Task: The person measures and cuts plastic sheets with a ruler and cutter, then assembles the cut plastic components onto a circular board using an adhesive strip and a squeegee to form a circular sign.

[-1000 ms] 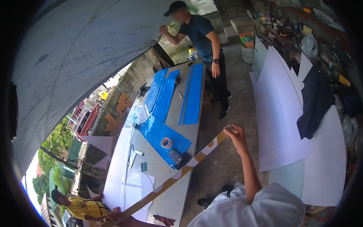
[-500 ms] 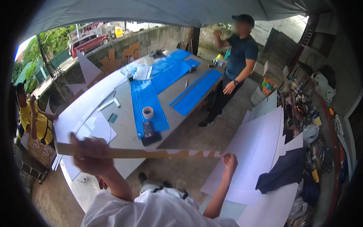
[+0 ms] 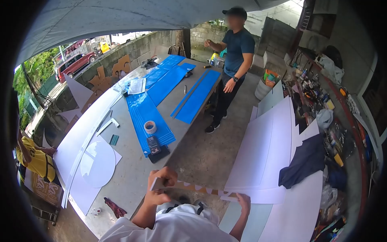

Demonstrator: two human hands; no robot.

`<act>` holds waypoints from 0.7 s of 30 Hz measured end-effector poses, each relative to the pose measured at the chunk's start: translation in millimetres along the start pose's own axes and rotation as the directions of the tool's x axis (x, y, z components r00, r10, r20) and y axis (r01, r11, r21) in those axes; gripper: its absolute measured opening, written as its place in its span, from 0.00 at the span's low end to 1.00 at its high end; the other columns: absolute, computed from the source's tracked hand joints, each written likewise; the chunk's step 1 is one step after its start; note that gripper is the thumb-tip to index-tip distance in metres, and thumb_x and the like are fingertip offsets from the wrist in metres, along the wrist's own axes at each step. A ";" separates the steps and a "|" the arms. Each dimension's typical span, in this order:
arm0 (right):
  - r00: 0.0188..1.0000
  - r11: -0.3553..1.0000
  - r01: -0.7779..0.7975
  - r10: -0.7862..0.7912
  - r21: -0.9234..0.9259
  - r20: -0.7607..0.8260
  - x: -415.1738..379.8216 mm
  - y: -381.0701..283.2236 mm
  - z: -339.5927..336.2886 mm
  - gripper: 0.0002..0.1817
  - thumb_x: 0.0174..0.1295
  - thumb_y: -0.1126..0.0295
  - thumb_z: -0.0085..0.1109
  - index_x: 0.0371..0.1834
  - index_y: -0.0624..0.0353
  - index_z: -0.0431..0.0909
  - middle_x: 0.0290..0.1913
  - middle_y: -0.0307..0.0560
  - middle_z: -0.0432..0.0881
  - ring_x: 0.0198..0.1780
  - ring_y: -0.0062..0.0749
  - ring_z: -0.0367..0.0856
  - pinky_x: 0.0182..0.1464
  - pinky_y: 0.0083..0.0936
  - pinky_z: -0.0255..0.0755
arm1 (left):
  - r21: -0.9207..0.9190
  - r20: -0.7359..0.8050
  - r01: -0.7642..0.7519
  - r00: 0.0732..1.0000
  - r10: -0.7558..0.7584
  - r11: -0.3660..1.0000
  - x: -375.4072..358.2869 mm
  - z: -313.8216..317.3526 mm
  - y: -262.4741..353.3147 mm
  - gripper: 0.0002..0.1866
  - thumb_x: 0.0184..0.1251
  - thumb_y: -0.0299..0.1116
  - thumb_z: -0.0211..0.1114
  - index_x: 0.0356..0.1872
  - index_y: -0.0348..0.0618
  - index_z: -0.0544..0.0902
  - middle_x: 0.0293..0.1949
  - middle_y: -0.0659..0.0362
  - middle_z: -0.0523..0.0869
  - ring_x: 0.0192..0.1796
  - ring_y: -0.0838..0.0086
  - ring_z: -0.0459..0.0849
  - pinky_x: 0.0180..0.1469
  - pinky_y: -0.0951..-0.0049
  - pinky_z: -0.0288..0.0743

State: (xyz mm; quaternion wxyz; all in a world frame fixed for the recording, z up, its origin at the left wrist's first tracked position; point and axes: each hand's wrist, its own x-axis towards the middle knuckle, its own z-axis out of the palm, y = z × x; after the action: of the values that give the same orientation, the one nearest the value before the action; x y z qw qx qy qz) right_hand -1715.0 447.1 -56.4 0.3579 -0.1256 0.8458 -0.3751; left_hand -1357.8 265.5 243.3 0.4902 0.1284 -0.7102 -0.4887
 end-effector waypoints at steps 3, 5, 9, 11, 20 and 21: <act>0.982 0.964 0.179 -0.187 -0.198 -0.022 14.3 -20.8 -1.7 0.26 0.55 0.50 0.63 0.40 0.66 0.81 0.32 0.48 0.83 0.34 0.38 0.80 0.39 0.31 0.71 | 0.012 -0.133 0.039 0.990 -0.037 0.999 -13.3 1.1 6.3 0.47 0.47 0.83 0.44 0.19 0.36 0.73 0.14 0.61 0.70 0.15 0.75 0.69 0.19 0.76 0.59; 0.935 0.952 0.276 -0.297 -0.132 -0.191 21.2 -44.6 13.3 0.27 0.58 0.48 0.60 0.40 0.67 0.80 0.36 0.51 0.83 0.39 0.39 0.80 0.42 0.32 0.71 | -0.048 -0.135 -0.088 0.988 0.081 0.995 -29.7 -19.8 5.8 0.50 0.50 0.83 0.35 0.13 0.35 0.71 0.13 0.57 0.71 0.13 0.71 0.69 0.17 0.74 0.59; 0.896 0.868 0.402 -0.306 0.291 -0.323 -60.9 -137.5 40.5 0.25 0.63 0.49 0.55 0.39 0.66 0.77 0.42 0.53 0.82 0.44 0.38 0.79 0.46 0.34 0.70 | -0.230 -0.416 -0.401 0.864 0.283 0.887 -52.7 -78.4 30.6 0.47 0.53 0.82 0.32 0.15 0.40 0.70 0.11 0.60 0.67 0.11 0.74 0.62 0.16 0.74 0.52; 0.940 0.635 0.340 -0.239 0.694 -0.242 -75.3 -156.5 54.1 0.23 0.65 0.53 0.55 0.44 0.65 0.76 0.40 0.49 0.82 0.40 0.34 0.79 0.42 0.29 0.71 | -0.302 -0.554 -0.506 0.783 0.283 0.808 -67.3 -118.5 52.1 0.40 0.59 0.78 0.33 0.20 0.47 0.68 0.13 0.64 0.62 0.13 0.76 0.57 0.17 0.74 0.50; 0.866 0.713 0.137 -0.424 0.688 0.267 -150.1 -176.1 108.3 0.10 0.67 0.62 0.51 0.32 0.54 0.70 0.35 0.51 0.82 0.37 0.35 0.82 0.39 0.34 0.78 | 0.009 -0.756 0.078 0.653 -0.044 0.997 -190.1 -253.2 64.0 0.15 0.63 0.42 0.53 0.38 0.39 0.74 0.34 0.57 0.74 0.39 0.74 0.70 0.39 0.74 0.67; 0.873 0.741 0.190 -0.427 0.644 0.235 -156.0 -175.1 115.8 0.09 0.67 0.64 0.52 0.32 0.54 0.69 0.34 0.50 0.82 0.37 0.35 0.82 0.38 0.33 0.78 | 0.000 -0.696 0.370 0.667 -0.265 0.929 -200.7 -265.1 67.9 0.14 0.56 0.36 0.54 0.40 0.36 0.75 0.38 0.55 0.76 0.39 0.73 0.75 0.42 0.73 0.69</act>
State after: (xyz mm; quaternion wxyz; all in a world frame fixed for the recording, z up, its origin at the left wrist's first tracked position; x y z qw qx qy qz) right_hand -1532.6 338.8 96.6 0.4619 -0.2140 0.5660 -0.6485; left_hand -1022.2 280.9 195.5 0.6138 0.4558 -0.4779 -0.4326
